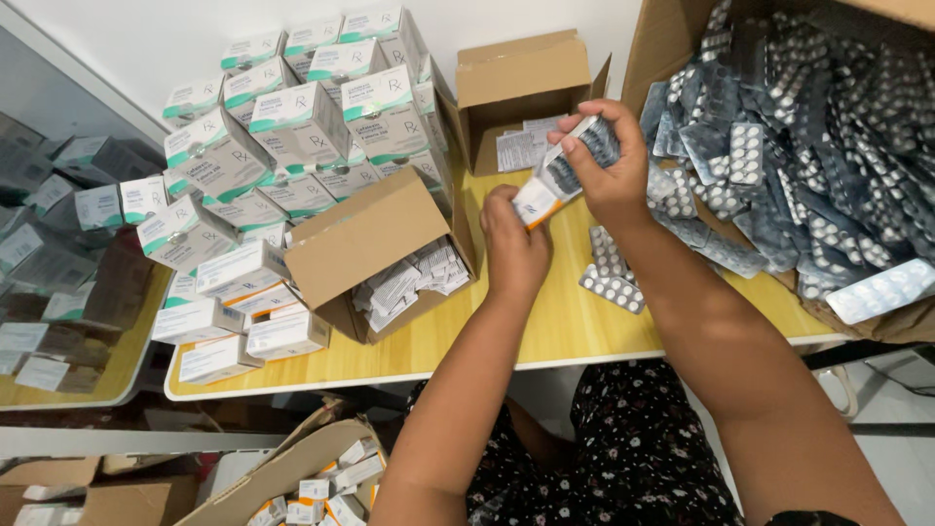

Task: The person sits on the floor and repeatedly packs blister strips of pills into small white boxes. They pick up blister strips from a pile on the table, insert them into boxes, and place the closed boxes into a larger cardboard box.

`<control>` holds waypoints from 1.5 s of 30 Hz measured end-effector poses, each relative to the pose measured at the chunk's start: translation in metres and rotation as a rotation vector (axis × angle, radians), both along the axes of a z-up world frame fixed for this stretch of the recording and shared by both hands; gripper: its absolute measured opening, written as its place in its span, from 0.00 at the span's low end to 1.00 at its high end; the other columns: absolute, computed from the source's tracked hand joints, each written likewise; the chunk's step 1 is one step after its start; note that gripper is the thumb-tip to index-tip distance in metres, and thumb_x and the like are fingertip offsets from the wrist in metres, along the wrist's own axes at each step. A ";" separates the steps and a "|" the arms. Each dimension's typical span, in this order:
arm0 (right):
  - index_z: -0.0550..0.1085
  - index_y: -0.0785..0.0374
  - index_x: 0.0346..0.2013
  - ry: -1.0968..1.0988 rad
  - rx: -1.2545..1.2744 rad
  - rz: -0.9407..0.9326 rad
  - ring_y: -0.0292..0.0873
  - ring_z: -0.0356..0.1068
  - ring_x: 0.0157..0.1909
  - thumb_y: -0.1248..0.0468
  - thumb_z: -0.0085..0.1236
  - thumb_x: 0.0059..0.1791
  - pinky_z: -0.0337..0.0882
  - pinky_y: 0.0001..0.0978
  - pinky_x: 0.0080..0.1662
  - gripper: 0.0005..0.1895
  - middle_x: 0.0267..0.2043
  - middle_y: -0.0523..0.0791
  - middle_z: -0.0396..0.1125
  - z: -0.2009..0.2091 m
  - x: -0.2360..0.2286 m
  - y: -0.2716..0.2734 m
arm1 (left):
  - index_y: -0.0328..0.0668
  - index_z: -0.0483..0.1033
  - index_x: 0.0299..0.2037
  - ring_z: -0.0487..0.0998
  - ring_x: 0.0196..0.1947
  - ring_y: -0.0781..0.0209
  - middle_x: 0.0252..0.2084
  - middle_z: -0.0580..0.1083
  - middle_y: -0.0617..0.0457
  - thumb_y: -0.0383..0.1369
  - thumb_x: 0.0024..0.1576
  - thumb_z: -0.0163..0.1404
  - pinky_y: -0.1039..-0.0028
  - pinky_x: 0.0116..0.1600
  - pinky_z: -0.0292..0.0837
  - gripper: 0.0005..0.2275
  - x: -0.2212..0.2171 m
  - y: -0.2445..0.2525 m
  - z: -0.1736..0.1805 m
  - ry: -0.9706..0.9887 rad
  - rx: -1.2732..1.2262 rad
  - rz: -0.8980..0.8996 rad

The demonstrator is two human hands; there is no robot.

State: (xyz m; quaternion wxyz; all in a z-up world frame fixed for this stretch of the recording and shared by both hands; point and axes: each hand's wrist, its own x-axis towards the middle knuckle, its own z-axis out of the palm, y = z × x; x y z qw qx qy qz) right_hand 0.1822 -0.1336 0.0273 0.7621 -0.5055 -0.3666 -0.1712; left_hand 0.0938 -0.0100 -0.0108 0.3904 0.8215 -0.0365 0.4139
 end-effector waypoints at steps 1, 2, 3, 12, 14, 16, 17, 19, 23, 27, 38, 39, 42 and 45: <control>0.63 0.65 0.60 0.009 0.001 0.004 0.45 0.75 0.56 0.75 0.54 0.58 0.77 0.38 0.60 0.17 0.53 0.50 0.70 0.001 0.001 -0.001 | 0.33 0.61 0.53 0.66 0.58 0.33 0.56 0.67 0.37 0.19 0.50 0.57 0.53 0.62 0.63 0.22 0.000 0.000 0.001 -0.004 -0.010 0.002; 0.63 0.65 0.60 0.021 0.001 0.009 0.45 0.75 0.56 0.75 0.54 0.58 0.77 0.38 0.59 0.17 0.53 0.49 0.70 0.001 0.000 -0.001 | 0.33 0.60 0.52 0.66 0.57 0.34 0.56 0.67 0.37 0.20 0.51 0.58 0.53 0.61 0.63 0.22 -0.001 0.000 0.001 -0.006 -0.021 0.005; 0.63 0.65 0.60 0.033 0.002 0.013 0.45 0.75 0.56 0.75 0.54 0.58 0.77 0.38 0.59 0.17 0.53 0.49 0.70 0.001 0.000 -0.002 | 0.33 0.60 0.52 0.66 0.57 0.34 0.57 0.67 0.37 0.20 0.51 0.58 0.53 0.61 0.63 0.22 -0.001 -0.001 0.001 -0.006 -0.028 0.005; 0.68 0.68 0.56 -0.079 -0.168 -0.054 0.41 0.74 0.56 0.79 0.57 0.53 0.76 0.34 0.59 0.17 0.52 0.48 0.70 0.002 -0.011 -0.002 | 0.34 0.60 0.50 0.65 0.58 0.33 0.56 0.66 0.38 0.18 0.49 0.57 0.53 0.61 0.62 0.22 -0.004 -0.001 0.006 0.025 0.015 0.085; 0.69 0.68 0.55 -0.094 -0.169 -0.077 0.40 0.74 0.55 0.79 0.58 0.53 0.76 0.34 0.59 0.16 0.52 0.48 0.70 0.003 -0.013 -0.001 | 0.33 0.60 0.50 0.65 0.58 0.33 0.56 0.66 0.37 0.17 0.48 0.57 0.53 0.61 0.62 0.22 -0.006 0.000 0.006 0.018 0.030 0.092; 0.70 0.69 0.55 -0.122 -0.179 -0.102 0.40 0.74 0.55 0.79 0.58 0.53 0.75 0.33 0.59 0.16 0.52 0.48 0.71 0.005 -0.014 -0.001 | 0.33 0.60 0.50 0.64 0.59 0.34 0.56 0.66 0.38 0.17 0.47 0.56 0.52 0.62 0.62 0.22 -0.007 0.000 0.007 0.000 0.029 0.090; 0.70 0.69 0.54 -0.142 -0.188 -0.114 0.40 0.73 0.55 0.79 0.59 0.53 0.75 0.33 0.59 0.16 0.52 0.48 0.71 0.006 -0.014 -0.001 | 0.33 0.61 0.50 0.64 0.59 0.34 0.56 0.65 0.38 0.17 0.47 0.56 0.52 0.62 0.62 0.22 -0.008 0.001 0.008 -0.009 0.028 0.087; 0.70 0.69 0.54 -0.168 -0.197 -0.110 0.40 0.73 0.56 0.79 0.59 0.53 0.74 0.33 0.59 0.16 0.52 0.48 0.70 0.008 -0.015 -0.002 | 0.34 0.62 0.50 0.65 0.60 0.35 0.56 0.66 0.39 0.17 0.47 0.56 0.53 0.63 0.63 0.22 -0.009 0.000 0.010 -0.016 0.071 0.107; 0.68 0.67 0.55 -0.047 -0.094 0.044 0.40 0.74 0.57 0.78 0.59 0.54 0.75 0.34 0.60 0.17 0.52 0.47 0.70 0.010 -0.017 0.002 | 0.38 0.66 0.55 0.64 0.60 0.35 0.56 0.66 0.40 0.17 0.46 0.56 0.52 0.63 0.63 0.25 -0.016 0.000 0.013 0.012 0.114 0.132; 0.67 0.66 0.58 0.015 -0.105 0.110 0.41 0.74 0.57 0.77 0.58 0.55 0.75 0.35 0.61 0.19 0.51 0.47 0.71 0.007 -0.015 0.001 | 0.43 0.66 0.59 0.64 0.58 0.35 0.55 0.65 0.40 0.18 0.46 0.56 0.53 0.60 0.64 0.27 -0.018 -0.001 0.014 0.080 0.119 0.126; 0.68 0.65 0.57 -0.017 -0.261 0.128 0.38 0.71 0.56 0.75 0.59 0.54 0.73 0.32 0.59 0.17 0.51 0.46 0.70 -0.001 -0.021 0.012 | 0.34 0.60 0.60 0.67 0.57 0.35 0.55 0.68 0.39 0.31 0.47 0.66 0.52 0.60 0.66 0.33 -0.007 -0.006 0.004 0.118 -0.006 0.075; 0.69 0.66 0.56 -0.069 -0.305 0.092 0.37 0.69 0.56 0.75 0.60 0.54 0.72 0.32 0.58 0.17 0.52 0.46 0.70 0.000 -0.022 0.013 | 0.33 0.58 0.60 0.66 0.58 0.34 0.55 0.68 0.38 0.31 0.47 0.66 0.52 0.60 0.66 0.34 -0.006 -0.005 0.003 0.135 -0.029 0.066; 0.71 0.64 0.56 -0.051 -0.295 0.137 0.36 0.69 0.56 0.73 0.61 0.53 0.72 0.29 0.59 0.17 0.51 0.44 0.70 0.004 -0.024 0.011 | 0.30 0.55 0.62 0.66 0.59 0.34 0.56 0.69 0.36 0.30 0.47 0.67 0.50 0.60 0.63 0.36 0.001 -0.004 -0.006 0.181 -0.050 0.052; 0.75 0.61 0.50 -0.088 -0.546 -0.041 0.40 0.72 0.50 0.69 0.66 0.48 0.72 0.38 0.56 0.16 0.47 0.44 0.73 0.006 -0.027 0.005 | 0.30 0.52 0.62 0.65 0.60 0.33 0.58 0.67 0.34 0.30 0.47 0.66 0.48 0.62 0.59 0.38 0.007 -0.003 -0.017 0.184 -0.028 0.028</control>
